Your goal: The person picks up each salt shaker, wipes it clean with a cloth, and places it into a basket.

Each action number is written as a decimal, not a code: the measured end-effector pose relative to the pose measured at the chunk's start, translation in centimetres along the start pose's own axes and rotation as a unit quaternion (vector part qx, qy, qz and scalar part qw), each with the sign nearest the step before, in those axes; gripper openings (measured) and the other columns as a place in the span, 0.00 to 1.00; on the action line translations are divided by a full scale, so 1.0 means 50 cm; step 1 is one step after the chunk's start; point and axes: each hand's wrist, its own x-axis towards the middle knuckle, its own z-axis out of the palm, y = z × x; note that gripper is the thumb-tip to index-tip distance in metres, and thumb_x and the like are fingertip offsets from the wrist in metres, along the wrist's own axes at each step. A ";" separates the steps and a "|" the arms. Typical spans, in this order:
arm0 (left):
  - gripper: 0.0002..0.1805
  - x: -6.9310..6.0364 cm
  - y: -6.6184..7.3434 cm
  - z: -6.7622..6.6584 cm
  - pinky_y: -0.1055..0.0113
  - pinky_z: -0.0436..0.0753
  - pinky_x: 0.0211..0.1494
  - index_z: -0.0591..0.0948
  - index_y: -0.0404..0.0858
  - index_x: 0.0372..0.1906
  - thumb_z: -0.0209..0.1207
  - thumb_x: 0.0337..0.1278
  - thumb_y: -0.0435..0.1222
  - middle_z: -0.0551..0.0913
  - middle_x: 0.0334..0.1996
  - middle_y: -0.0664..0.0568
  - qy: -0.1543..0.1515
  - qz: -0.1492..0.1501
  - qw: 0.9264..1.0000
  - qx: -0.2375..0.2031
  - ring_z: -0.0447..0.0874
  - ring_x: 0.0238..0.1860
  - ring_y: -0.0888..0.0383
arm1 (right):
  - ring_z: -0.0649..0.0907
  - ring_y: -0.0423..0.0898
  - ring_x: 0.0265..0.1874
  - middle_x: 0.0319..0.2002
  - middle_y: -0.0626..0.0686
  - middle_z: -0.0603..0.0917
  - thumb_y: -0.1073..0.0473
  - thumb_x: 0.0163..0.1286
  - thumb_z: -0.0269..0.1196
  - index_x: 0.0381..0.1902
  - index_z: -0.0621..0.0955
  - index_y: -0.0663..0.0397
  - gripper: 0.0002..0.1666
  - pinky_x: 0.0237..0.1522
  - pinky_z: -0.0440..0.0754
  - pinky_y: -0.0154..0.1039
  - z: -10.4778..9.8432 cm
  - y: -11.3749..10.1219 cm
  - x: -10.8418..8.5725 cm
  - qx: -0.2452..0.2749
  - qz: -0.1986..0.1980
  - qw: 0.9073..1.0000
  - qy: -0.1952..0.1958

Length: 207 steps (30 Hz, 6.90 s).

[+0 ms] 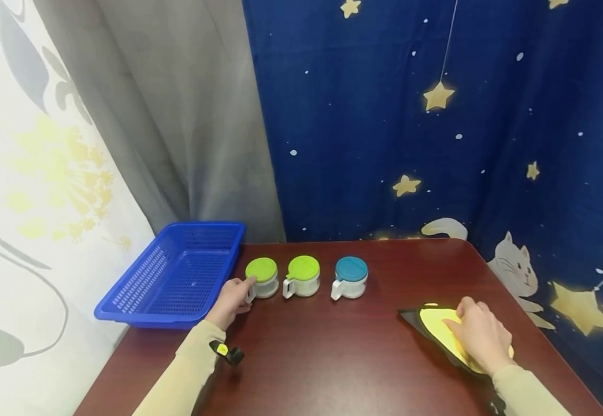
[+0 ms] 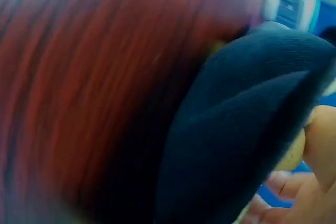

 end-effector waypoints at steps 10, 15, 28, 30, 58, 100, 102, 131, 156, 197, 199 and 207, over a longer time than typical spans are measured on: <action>0.26 0.005 0.011 -0.007 0.54 0.81 0.39 0.79 0.29 0.45 0.60 0.67 0.52 0.81 0.36 0.43 -0.041 -0.023 0.998 -0.047 0.80 0.33 0.51 | 0.78 0.58 0.23 0.25 0.53 0.74 0.60 0.63 0.67 0.25 0.83 0.54 0.08 0.18 0.76 0.62 0.026 -0.037 -0.015 -0.110 -0.122 0.983 0.079; 0.29 0.007 0.014 -0.007 0.56 0.84 0.36 0.78 0.25 0.50 0.62 0.65 0.50 0.83 0.39 0.37 -0.056 -0.036 0.993 -0.096 0.82 0.29 0.51 | 0.79 0.59 0.19 0.30 0.58 0.77 0.57 0.65 0.67 0.27 0.84 0.55 0.09 0.17 0.76 0.59 0.030 -0.038 -0.033 -0.108 -0.137 0.980 0.092; 0.34 -0.010 0.012 -0.010 0.55 0.85 0.39 0.75 0.23 0.56 0.68 0.61 0.48 0.84 0.39 0.38 -0.081 -0.072 0.975 -0.194 0.86 0.34 0.50 | 0.76 0.69 0.35 0.46 0.74 0.74 0.21 0.57 0.63 0.64 0.68 0.58 0.54 0.29 0.75 0.68 0.029 -0.049 -0.046 -0.052 -0.028 0.995 -0.078; 0.32 -0.015 0.010 -0.008 0.54 0.85 0.41 0.75 0.24 0.56 0.68 0.61 0.48 0.84 0.39 0.38 -0.091 -0.080 0.970 -0.212 0.85 0.36 0.49 | 0.74 0.71 0.31 0.44 0.76 0.71 0.24 0.58 0.65 0.64 0.65 0.56 0.53 0.26 0.74 0.68 0.034 -0.054 -0.053 -0.050 -0.017 0.995 -0.079; 0.34 -0.134 0.043 -0.015 0.46 0.78 0.57 0.74 0.30 0.61 0.71 0.57 0.47 0.81 0.48 0.37 -0.087 -0.107 0.942 -0.307 0.81 0.48 0.45 | 0.83 0.60 0.34 0.44 0.64 0.81 0.63 0.54 0.76 0.50 0.87 0.53 0.23 0.30 0.80 0.61 0.033 -0.106 -0.042 0.003 -0.189 0.976 0.109; 0.19 -0.247 0.105 0.057 0.69 0.81 0.28 0.85 0.34 0.34 0.71 0.57 0.48 0.83 0.23 0.51 -0.110 -0.016 0.961 -0.253 0.81 0.24 0.59 | 0.82 0.53 0.48 0.53 0.57 0.80 0.54 0.50 0.80 0.48 0.86 0.37 0.25 0.32 0.86 0.50 0.055 -0.519 -0.130 0.056 -0.443 0.864 0.231; 0.18 -0.248 0.107 0.062 0.71 0.78 0.24 0.85 0.36 0.31 0.72 0.55 0.48 0.82 0.20 0.52 -0.110 -0.014 0.961 -0.252 0.79 0.21 0.60 | 0.82 0.53 0.47 0.52 0.57 0.80 0.54 0.49 0.80 0.47 0.85 0.38 0.25 0.31 0.86 0.49 0.059 -0.527 -0.132 0.051 -0.443 0.862 0.239; 0.33 -0.253 0.102 0.046 0.62 0.84 0.45 0.79 0.29 0.57 0.67 0.60 0.52 0.85 0.47 0.41 -0.143 -0.015 0.962 -0.231 0.85 0.42 0.53 | 0.76 0.47 0.35 0.48 0.53 0.80 0.56 0.49 0.80 0.45 0.86 0.37 0.24 0.25 0.82 0.41 0.128 -0.501 -0.134 -0.002 -0.407 0.898 0.171; 0.26 -0.250 0.089 0.050 0.62 0.85 0.40 0.82 0.31 0.48 0.69 0.58 0.49 0.86 0.35 0.47 -0.142 -0.014 0.964 -0.224 0.85 0.35 0.56 | 0.79 0.52 0.55 0.55 0.54 0.79 0.62 0.54 0.76 0.56 0.84 0.43 0.30 0.52 0.82 0.50 0.064 -0.517 -0.118 0.131 -0.386 0.886 0.222; 0.12 -0.248 0.078 0.041 0.59 0.83 0.45 0.85 0.40 0.32 0.71 0.57 0.45 0.85 0.33 0.51 -0.130 0.000 0.964 -0.233 0.83 0.37 0.57 | 0.82 0.51 0.49 0.50 0.51 0.81 0.65 0.46 0.80 0.47 0.84 0.43 0.28 0.46 0.84 0.48 0.141 -0.478 -0.097 0.151 -0.348 0.900 0.214; 0.12 -0.247 0.073 0.041 0.59 0.82 0.46 0.85 0.41 0.31 0.71 0.56 0.45 0.85 0.32 0.53 -0.126 0.000 0.965 -0.231 0.83 0.36 0.58 | 0.82 0.51 0.51 0.52 0.51 0.82 0.64 0.47 0.80 0.51 0.84 0.44 0.31 0.48 0.83 0.48 0.132 -0.483 -0.093 0.160 -0.345 0.898 0.221; 0.13 -0.244 0.059 0.039 0.59 0.80 0.50 0.87 0.39 0.37 0.70 0.58 0.45 0.85 0.35 0.52 -0.135 -0.006 0.962 -0.238 0.82 0.38 0.58 | 0.82 0.47 0.51 0.52 0.47 0.83 0.63 0.52 0.79 0.58 0.82 0.42 0.34 0.51 0.83 0.48 0.093 -0.503 -0.080 0.192 -0.342 0.895 0.213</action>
